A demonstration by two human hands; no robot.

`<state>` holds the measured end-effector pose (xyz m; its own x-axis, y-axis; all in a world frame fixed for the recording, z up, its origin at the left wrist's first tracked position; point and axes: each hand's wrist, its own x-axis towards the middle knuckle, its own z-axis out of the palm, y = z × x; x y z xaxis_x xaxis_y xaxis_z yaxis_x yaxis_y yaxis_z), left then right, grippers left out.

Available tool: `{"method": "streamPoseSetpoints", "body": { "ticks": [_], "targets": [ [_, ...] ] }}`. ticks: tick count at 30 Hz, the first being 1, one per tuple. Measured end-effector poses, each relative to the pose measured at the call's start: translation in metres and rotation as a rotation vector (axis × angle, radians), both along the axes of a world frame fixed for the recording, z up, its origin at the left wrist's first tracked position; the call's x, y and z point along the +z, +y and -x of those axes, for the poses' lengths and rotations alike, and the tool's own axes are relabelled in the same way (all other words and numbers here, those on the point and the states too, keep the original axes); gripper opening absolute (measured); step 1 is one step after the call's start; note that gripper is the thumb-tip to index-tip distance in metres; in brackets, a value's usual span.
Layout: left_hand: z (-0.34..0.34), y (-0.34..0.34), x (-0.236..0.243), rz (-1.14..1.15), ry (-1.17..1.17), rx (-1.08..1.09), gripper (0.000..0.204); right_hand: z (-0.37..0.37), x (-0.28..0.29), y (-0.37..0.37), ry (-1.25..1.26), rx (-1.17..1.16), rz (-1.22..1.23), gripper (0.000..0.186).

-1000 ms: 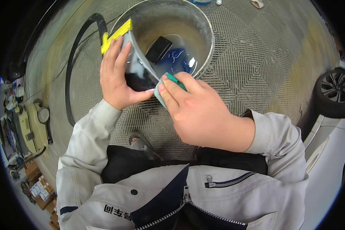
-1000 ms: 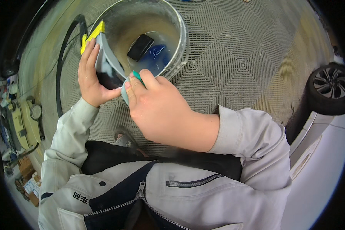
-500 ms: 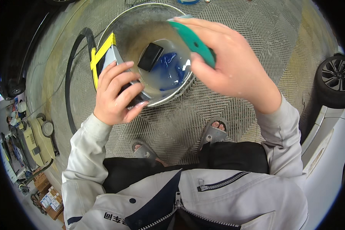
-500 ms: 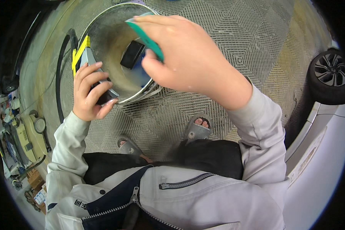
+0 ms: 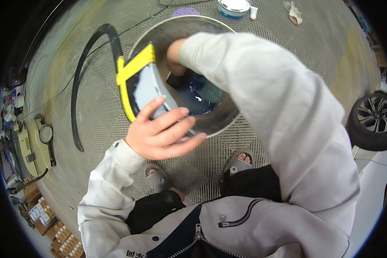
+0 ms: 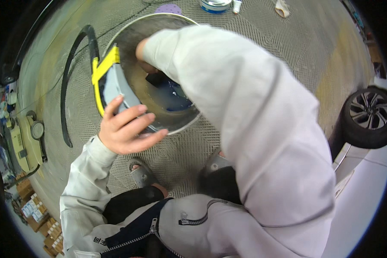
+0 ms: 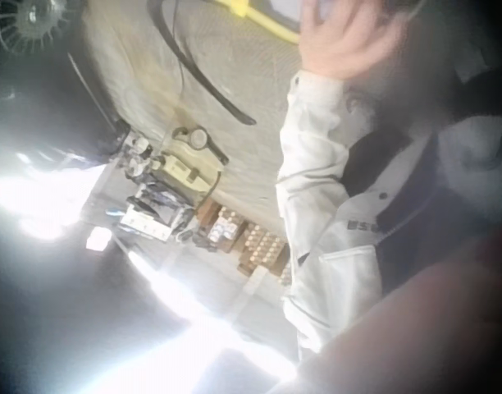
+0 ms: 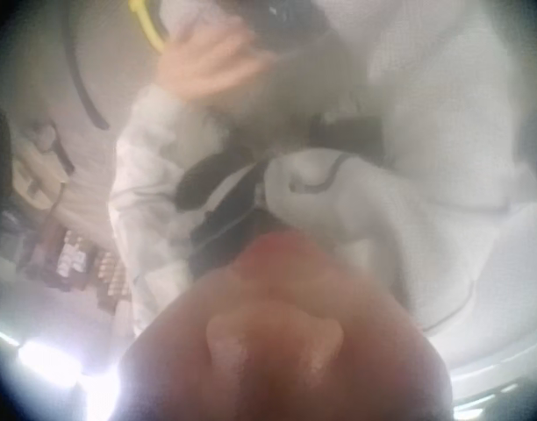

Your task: The person sands a small car part with a green sanding pad, repeatedly dipping it into a bucket of water. The part is held with one hand while the other hand sands the surface. The person occasionally flips the part to sand different sides.

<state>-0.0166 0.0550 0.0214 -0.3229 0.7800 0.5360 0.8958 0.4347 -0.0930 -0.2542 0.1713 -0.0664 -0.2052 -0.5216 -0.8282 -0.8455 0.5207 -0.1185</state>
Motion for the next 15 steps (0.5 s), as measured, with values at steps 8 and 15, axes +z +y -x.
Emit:
{"method": "streamPoseSetpoints", "body": {
  "ticks": [8,15],
  "targets": [
    [-0.001,0.007,-0.006,-0.07,0.0,-0.01,0.033,-0.016,-0.174,0.024,-0.059,-0.296,0.174,0.054],
    [0.001,0.011,-0.004,-0.163,-0.042,-0.042,0.032,-0.036,-0.139,0.05,0.183,-0.304,0.333,0.079]
  ]
}}
